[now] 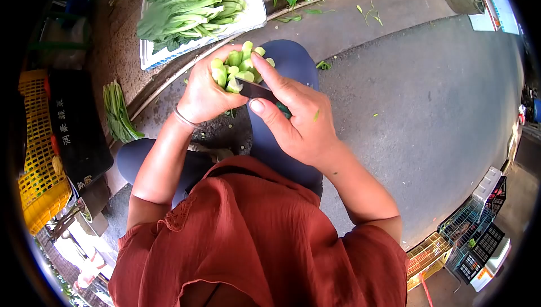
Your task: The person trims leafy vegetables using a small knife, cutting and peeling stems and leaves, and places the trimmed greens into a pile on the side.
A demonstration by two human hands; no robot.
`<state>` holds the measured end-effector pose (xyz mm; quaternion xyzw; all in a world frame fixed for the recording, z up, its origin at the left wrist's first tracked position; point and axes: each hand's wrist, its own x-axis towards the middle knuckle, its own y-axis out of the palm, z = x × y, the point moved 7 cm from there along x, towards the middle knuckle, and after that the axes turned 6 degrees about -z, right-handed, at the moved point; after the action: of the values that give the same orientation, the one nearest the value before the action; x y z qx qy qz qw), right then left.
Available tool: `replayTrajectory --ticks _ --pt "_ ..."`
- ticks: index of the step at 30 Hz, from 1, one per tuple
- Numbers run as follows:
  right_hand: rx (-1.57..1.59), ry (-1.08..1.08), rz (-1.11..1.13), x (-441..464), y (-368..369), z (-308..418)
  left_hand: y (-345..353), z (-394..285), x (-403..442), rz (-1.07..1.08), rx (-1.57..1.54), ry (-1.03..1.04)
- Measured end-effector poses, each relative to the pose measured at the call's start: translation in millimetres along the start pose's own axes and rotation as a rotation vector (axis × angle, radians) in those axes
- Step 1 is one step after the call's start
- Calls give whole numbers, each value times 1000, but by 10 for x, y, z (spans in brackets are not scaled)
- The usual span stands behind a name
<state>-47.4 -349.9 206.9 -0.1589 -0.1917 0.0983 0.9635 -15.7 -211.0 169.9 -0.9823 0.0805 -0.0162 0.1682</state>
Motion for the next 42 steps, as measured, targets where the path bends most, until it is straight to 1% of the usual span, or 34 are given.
replayTrajectory --ticks 2,5,7,8,11,13,14,15,16,18,20,21,23,24,25,26,27,29,34,37,39,40,42 --pt "-13 17 20 3 18 -28 8 24 -8 14 -23 -28" --pt "4 36 42 5 35 -47 15 31 -11 8 -42 9" --pt "38 -42 9 5 38 -15 9 22 -11 11 -29 -4" --pt "39 -42 13 3 43 -4 12 36 -8 14 -39 8" --pt "24 -14 25 6 43 -9 1 19 -5 19 -36 5" --pt "-23 63 51 -8 -6 -110 0 23 -11 21 -25 -10" --pt "-16 27 -35 -25 -75 -246 -10 26 -16 1 6 10" --pt "130 222 -158 -44 -176 -421 -23 22 -18 -22 35 31" --pt "297 396 -315 -96 -276 -588 -17 32 -24 -20 -21 17" --pt "333 422 -405 -88 -348 -620 -18 28 -23 -23 -41 26" --pt "196 310 -215 -52 -199 -412 -17 31 -29 -27 -60 33" --pt "187 181 -230 -2 -134 -353 -2 52 -24 -13 -77 21" --pt "-86 74 -135 76 -89 -179 14 82 -17 -11 -93 14" --pt "-85 66 -126 102 -71 -125 1 79 -19 -57 -100 43" --pt "-145 -21 -93 122 -19 -21 -26 68 -25 -100 -107 71" --pt "-206 -105 -61 119 41 71 -39 58 -30 -95 -57 57" --pt "-206 -107 -56 100 88 111 -48 64 -41 -100 -59 56" --pt "-124 -43 -81 63 154 138 -84 48 -58 -146 -56 99" --pt "-150 -81 -98 72 206 60 -105 66 -70 -155 -45 86" --pt "-153 -37 -72 62 146 56 -100 66 -86 -127 -23 59" --pt "-193 179 41 29 132 -9 -94 69 -80 -101 1 37" --pt "-195 179 42 27 145 -6 -89 64 -77 -92 -2 48" --pt "-168 89 7 34 162 48 -75 58 -79 -80 -4 56"
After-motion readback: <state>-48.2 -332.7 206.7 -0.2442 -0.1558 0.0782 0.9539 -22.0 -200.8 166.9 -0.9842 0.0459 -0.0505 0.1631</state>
